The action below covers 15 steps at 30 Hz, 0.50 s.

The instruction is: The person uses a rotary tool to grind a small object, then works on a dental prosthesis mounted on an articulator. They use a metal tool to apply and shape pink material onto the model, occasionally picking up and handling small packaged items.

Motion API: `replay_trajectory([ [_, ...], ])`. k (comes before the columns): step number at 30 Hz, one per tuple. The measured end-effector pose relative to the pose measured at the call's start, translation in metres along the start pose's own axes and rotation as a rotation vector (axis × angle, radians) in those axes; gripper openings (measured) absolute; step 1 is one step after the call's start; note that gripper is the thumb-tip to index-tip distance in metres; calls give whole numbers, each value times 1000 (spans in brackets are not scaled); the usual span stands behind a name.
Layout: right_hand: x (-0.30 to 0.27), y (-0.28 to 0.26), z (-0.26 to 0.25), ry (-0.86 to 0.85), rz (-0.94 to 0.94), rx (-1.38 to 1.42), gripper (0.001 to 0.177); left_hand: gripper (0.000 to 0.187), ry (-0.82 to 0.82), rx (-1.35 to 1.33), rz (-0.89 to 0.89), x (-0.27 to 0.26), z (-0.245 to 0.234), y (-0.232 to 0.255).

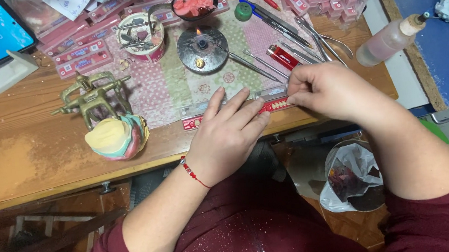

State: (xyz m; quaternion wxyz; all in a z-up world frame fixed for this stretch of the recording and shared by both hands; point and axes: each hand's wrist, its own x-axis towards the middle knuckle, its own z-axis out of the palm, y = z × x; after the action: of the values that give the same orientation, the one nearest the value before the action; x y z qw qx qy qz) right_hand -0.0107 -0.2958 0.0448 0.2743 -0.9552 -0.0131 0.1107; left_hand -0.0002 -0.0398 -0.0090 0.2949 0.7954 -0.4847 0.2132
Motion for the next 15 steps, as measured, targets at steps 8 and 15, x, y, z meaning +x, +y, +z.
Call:
replay_trajectory([
  [8, -12, 3, -6, -21, 60, 475, 5, 25, 121, -92, -36, -41, -33, 0],
  [15, 4, -76, 30, 210, -391, 46, 10, 19, 250, 0, -231, -71, -52, -9],
])
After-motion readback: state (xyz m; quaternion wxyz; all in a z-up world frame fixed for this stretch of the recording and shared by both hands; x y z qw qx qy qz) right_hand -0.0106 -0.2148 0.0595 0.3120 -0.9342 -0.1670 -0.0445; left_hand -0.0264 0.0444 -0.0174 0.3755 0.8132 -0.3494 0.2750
